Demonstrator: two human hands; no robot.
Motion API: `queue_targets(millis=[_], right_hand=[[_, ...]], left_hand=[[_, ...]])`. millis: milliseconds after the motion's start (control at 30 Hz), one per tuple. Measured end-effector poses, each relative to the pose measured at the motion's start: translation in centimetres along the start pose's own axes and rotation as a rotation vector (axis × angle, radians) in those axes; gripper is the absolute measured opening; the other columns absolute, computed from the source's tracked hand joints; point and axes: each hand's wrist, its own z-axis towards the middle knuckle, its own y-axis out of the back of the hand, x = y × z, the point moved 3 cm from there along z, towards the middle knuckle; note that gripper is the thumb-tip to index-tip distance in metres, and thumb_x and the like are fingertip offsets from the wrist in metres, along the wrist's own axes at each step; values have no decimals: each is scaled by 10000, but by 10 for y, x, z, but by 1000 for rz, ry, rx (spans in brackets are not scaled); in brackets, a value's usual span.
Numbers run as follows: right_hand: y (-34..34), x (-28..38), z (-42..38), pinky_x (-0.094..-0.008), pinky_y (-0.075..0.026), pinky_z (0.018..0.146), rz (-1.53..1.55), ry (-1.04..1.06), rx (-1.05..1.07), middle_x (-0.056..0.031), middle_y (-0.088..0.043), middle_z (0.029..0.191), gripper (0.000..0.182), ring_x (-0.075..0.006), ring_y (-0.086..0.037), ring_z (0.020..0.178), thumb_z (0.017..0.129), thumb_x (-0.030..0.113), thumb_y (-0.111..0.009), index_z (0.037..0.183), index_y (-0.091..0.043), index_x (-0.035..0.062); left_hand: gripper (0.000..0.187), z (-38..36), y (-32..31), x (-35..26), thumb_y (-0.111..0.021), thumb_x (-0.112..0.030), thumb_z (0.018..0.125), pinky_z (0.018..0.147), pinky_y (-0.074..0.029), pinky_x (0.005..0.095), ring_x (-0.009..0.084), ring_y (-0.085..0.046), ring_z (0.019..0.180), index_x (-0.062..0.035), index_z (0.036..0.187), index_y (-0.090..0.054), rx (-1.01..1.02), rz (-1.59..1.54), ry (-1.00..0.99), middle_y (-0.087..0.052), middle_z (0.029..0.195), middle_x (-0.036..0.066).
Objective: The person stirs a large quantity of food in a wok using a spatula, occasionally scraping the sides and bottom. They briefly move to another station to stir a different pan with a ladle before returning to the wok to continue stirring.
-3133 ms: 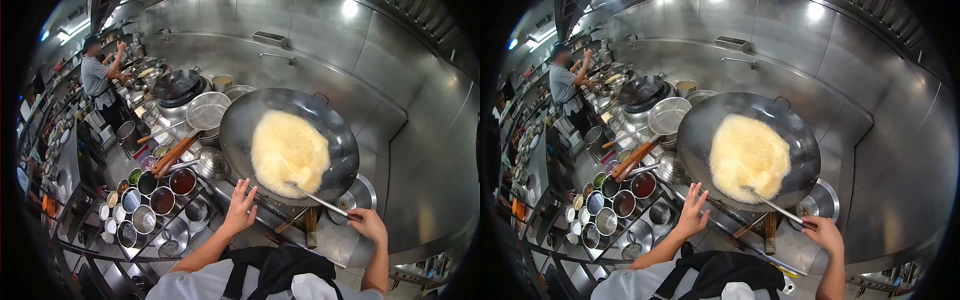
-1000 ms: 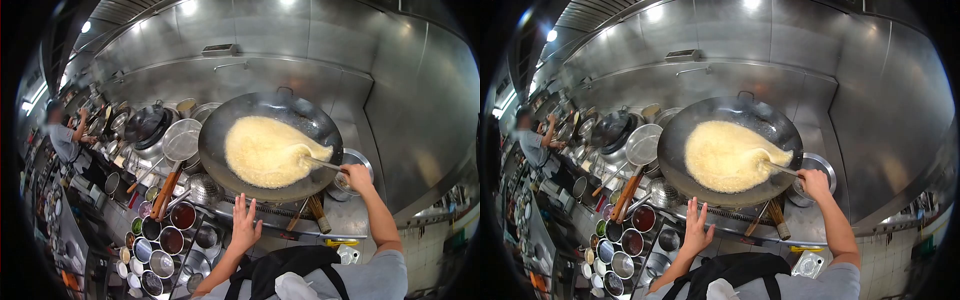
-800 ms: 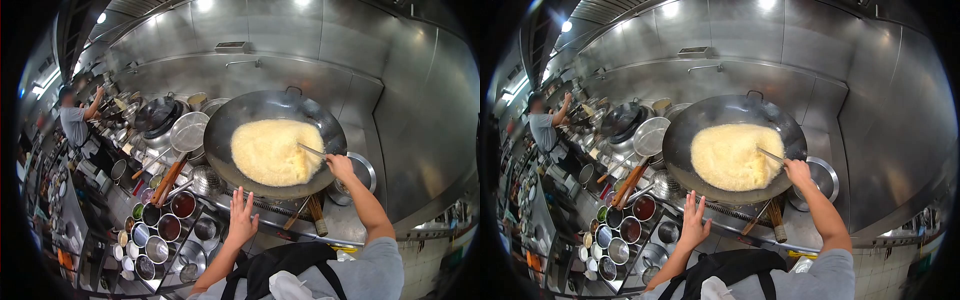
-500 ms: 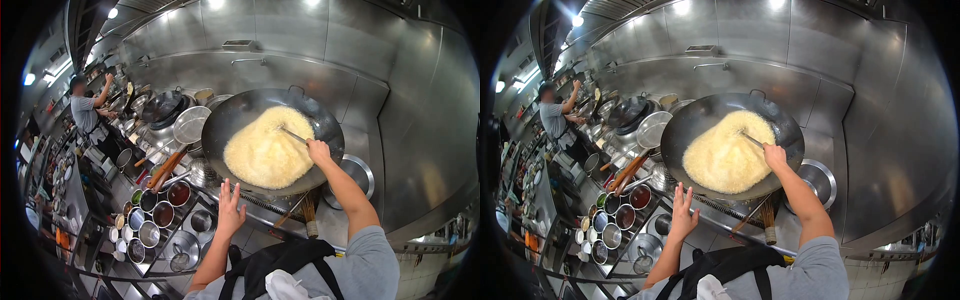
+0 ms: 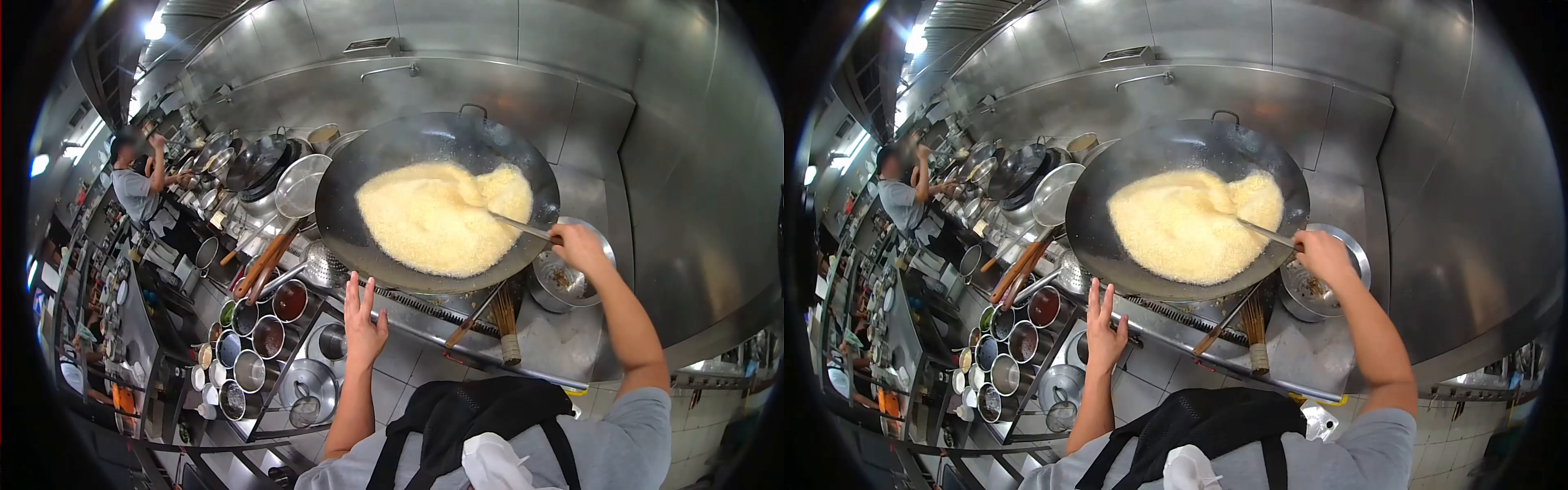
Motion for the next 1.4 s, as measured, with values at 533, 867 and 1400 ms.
queue_targets(millis=[533,867,1400], right_hand=[[61,103,-86,-475,-622,869,203,52,174,-146,-824,1031,381,-383,-782,984,849,118,-855,1220,-773,88],[-58,201,41,-480,-612,934,319,-35,123,-192,-817,1095,350,-404,-776,1055,939,174,-796,1272,-760,72],[-137,204,135,-528,-607,946,108,-397,-185,-187,-807,1149,325,-423,-763,1077,989,222,-753,1304,-734,146]], left_hand=[[676,10,12,29,-783,-2,861,1306,-272,643,516,-328,1623,-102,1514,-639,-15,-51,-104,-400,1738,243],[603,44,36,59,-752,-46,927,1290,-294,670,462,-399,1601,-90,1515,-626,195,-280,-332,-504,1681,165],[817,41,28,90,-758,-99,917,1299,-238,702,520,-277,1640,-33,1664,-435,337,-387,-464,-312,1781,246]])
